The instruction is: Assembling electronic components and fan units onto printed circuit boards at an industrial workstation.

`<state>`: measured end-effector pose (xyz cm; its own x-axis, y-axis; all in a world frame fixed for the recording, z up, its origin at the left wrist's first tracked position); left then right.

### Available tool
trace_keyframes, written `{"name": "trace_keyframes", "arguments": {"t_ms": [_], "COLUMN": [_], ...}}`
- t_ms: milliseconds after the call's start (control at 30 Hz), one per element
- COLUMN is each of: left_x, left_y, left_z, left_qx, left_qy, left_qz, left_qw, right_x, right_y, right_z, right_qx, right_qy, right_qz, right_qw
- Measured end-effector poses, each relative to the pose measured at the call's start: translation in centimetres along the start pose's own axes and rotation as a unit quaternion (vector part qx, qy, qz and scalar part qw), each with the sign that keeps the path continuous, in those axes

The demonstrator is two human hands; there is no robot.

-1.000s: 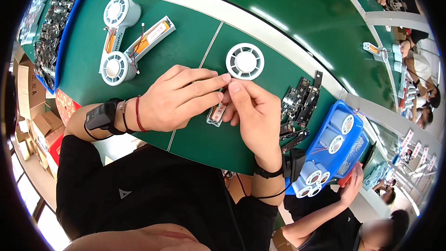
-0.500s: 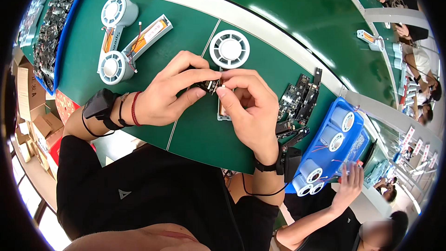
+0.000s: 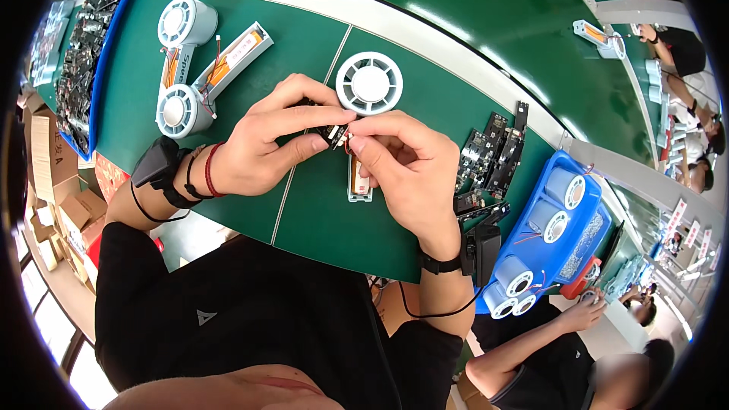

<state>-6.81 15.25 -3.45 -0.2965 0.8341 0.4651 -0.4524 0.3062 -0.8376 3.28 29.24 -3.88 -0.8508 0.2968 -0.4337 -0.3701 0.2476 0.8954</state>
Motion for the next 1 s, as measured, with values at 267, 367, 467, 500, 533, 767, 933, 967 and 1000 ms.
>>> {"name": "trace_keyframes", "arguments": {"t_ms": [267,367,467,500,533,767,933,967,1000], "left_x": [0.2,0.1,0.1,0.2,0.2,0.3,-0.1,-0.2,-0.2], "left_y": [-0.2,-0.3,-0.4,-0.6,-0.7,-2.7,-3.5,-3.7,-3.7], "left_z": [0.2,0.0,0.0,0.1,0.2,-0.3,-0.7,-0.5,-0.4], "left_qx": [0.029,0.038,0.059,0.077,0.094,0.262,0.334,0.335,0.335], "left_qy": [0.015,0.010,0.004,0.001,-0.003,0.012,-0.005,-0.006,0.001], "left_qz": [-0.019,-0.032,-0.050,-0.062,-0.074,-0.137,-0.159,-0.159,-0.154], "left_qw": [0.999,0.999,0.997,0.995,0.993,0.955,0.929,0.929,0.930], "right_x": [-0.1,-0.2,-0.2,-0.2,-0.3,-0.9,-0.9,-0.9,-0.8], "right_y": [1.0,1.0,1.2,1.4,1.5,1.9,1.9,2.0,2.0], "right_z": [0.2,0.2,0.0,0.0,-0.1,0.0,-0.5,-0.6,-0.6], "right_qx": [-0.044,-0.055,-0.056,-0.056,-0.056,-0.137,-0.129,-0.134,-0.141], "right_qy": [-0.021,-0.019,-0.028,-0.032,-0.032,-0.021,-0.049,-0.048,-0.048], "right_qz": [0.039,0.056,0.058,0.059,0.058,0.073,0.091,0.090,0.090], "right_qw": [0.998,0.997,0.996,0.996,0.996,0.988,0.986,0.986,0.985]}}
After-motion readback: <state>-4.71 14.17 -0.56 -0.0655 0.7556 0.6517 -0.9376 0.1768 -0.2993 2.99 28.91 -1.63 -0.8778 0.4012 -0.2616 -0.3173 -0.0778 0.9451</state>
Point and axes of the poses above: each hand's wrist, its own x-axis towards the middle knuckle, its own z-axis out of the back of the hand, y = z × x, the point moved 7 cm from there along x, towards the middle knuckle, and after that the axes turned 13 degrees about -z, right-handed, at the moved point
